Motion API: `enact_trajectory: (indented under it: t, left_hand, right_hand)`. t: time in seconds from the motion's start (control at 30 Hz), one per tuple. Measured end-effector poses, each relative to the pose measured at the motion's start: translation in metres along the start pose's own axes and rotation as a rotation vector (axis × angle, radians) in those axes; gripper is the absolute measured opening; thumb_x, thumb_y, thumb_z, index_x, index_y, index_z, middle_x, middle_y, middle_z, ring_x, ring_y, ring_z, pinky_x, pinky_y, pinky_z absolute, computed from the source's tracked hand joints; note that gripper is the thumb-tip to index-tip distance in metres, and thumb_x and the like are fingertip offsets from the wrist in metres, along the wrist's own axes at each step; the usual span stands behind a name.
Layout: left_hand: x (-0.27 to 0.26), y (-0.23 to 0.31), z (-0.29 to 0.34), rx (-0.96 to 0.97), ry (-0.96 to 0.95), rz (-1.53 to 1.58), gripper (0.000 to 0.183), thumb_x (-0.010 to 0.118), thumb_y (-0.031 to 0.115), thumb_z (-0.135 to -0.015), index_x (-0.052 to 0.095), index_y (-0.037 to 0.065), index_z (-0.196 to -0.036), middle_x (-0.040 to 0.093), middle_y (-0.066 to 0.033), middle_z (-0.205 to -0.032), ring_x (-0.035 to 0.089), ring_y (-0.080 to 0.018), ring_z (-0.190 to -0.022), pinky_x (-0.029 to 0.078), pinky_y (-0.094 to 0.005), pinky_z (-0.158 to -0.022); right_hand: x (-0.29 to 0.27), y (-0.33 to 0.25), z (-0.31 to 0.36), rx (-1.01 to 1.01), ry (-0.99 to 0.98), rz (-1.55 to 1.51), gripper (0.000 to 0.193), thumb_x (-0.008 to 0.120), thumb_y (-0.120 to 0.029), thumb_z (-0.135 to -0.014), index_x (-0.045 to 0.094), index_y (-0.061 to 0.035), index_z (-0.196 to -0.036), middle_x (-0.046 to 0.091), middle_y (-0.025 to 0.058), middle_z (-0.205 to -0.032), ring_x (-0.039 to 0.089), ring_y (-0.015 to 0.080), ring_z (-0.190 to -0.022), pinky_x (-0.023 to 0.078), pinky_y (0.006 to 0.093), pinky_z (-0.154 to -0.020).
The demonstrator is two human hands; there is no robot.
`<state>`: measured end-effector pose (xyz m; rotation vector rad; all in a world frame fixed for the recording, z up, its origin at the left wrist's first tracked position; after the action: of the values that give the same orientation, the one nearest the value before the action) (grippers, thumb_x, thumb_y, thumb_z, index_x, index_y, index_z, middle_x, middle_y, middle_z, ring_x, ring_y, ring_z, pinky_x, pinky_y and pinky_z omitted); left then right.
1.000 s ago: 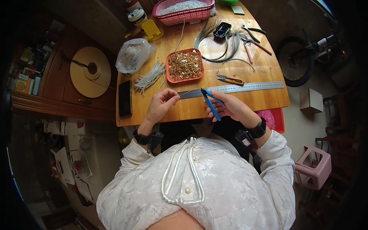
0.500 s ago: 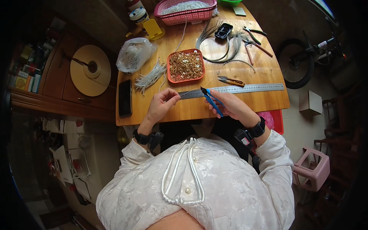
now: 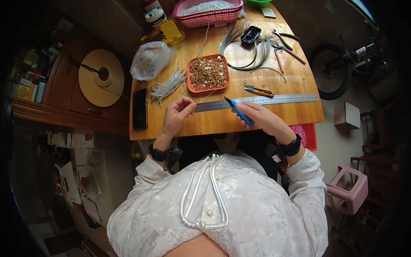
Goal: Measuring and cutting lengths of decorative shoe trim using a ruler and scissors.
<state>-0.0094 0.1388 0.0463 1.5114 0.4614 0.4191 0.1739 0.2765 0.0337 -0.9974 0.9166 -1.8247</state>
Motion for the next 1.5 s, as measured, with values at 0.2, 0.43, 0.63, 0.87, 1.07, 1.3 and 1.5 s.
enact_trajectory:
  t: [0.2,0.43,0.63,0.87,1.07,1.3,1.5]
  left_hand:
    - [0.016,-0.004,0.001,-0.028,-0.072,0.052,0.004,0.062,0.005,-0.088,0.059,0.003,-0.090,0.057,0.0037,-0.077,0.052,-0.0033,-0.069,0.042,-0.0177,-0.064]
    - [0.032,-0.004,-0.001,-0.015,-0.161,-0.048,0.005,0.062,0.006,-0.088,0.060,0.002,-0.091,0.057,0.0035,-0.077,0.052,-0.0038,-0.070,0.043,-0.0179,-0.065]
    - [0.043,-0.007,0.000,-0.030,-0.225,-0.138,0.008,0.063,0.007,-0.088,0.060,0.001,-0.091,0.058,0.0030,-0.078,0.052,-0.0035,-0.071,0.043,-0.0178,-0.064]
    - [0.055,0.005,0.002,-0.044,-0.257,-0.198,0.010,0.063,0.009,-0.088,0.061,0.000,-0.092,0.058,0.0026,-0.079,0.053,-0.0038,-0.072,0.044,-0.0180,-0.064]
    - [0.047,-0.004,0.002,-0.033,-0.210,-0.108,0.009,0.063,0.007,-0.088,0.061,0.000,-0.094,0.060,0.0014,-0.082,0.055,-0.0049,-0.074,0.045,-0.0189,-0.068]
    - [0.055,-0.001,-0.003,0.017,-0.140,0.178,0.009,0.063,0.006,-0.088,0.060,0.001,-0.095,0.062,-0.0007,-0.086,0.057,-0.0064,-0.077,0.046,-0.0205,-0.072]
    - [0.058,-0.010,-0.005,-0.049,-0.157,0.246,0.008,0.062,0.007,-0.089,0.061,0.002,-0.096,0.064,-0.0029,-0.086,0.059,-0.0078,-0.078,0.045,-0.0203,-0.069]
  right_hand:
    - [-0.062,-0.031,0.021,-0.365,0.330,0.505,0.031,0.059,-0.025,-0.092,0.058,-0.0003,-0.110,0.060,0.0066,-0.090,0.058,0.0168,-0.083,0.046,0.0262,-0.074]
    - [-0.137,-0.049,0.080,-0.374,1.293,1.490,0.041,0.069,-0.025,-0.081,0.058,-0.0004,-0.113,0.058,0.0169,-0.102,0.054,0.0310,-0.100,0.043,0.0359,-0.085]
    - [-0.081,-0.074,0.075,-0.697,1.093,1.250,0.024,0.066,-0.015,-0.083,0.063,-0.0035,-0.104,0.059,0.0131,-0.102,0.053,0.0285,-0.100,0.042,0.0348,-0.087]
    - [0.060,-0.062,0.017,-0.998,0.392,1.178,0.016,0.070,-0.009,-0.076,0.066,-0.0049,-0.090,0.062,0.0082,-0.087,0.057,0.0260,-0.082,0.046,0.0345,-0.073]
    - [0.044,-0.042,0.000,-0.756,0.351,0.884,0.011,0.069,-0.007,-0.078,0.066,-0.0039,-0.089,0.061,0.0064,-0.084,0.057,0.0187,-0.074,0.045,0.0300,-0.069]
    - [0.030,-0.010,-0.023,-0.426,0.158,-0.052,0.010,0.067,-0.003,-0.080,0.068,-0.0008,-0.090,0.062,0.0053,-0.079,0.058,0.0115,-0.075,0.044,0.0236,-0.068]
    - [0.038,-0.045,-0.006,-0.765,0.386,0.423,0.018,0.064,0.002,-0.080,0.069,-0.0044,-0.096,0.063,0.0072,-0.077,0.063,0.0153,-0.072,0.048,0.0246,-0.065]
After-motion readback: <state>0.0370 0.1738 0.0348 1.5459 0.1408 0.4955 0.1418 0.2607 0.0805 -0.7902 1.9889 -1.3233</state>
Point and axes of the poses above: each hand's wrist, its own z-axis away from the middle knuckle, its own x-axis out of the palm, y = z × x, the point moved 9 cm from there along -z, towards the middle knuckle
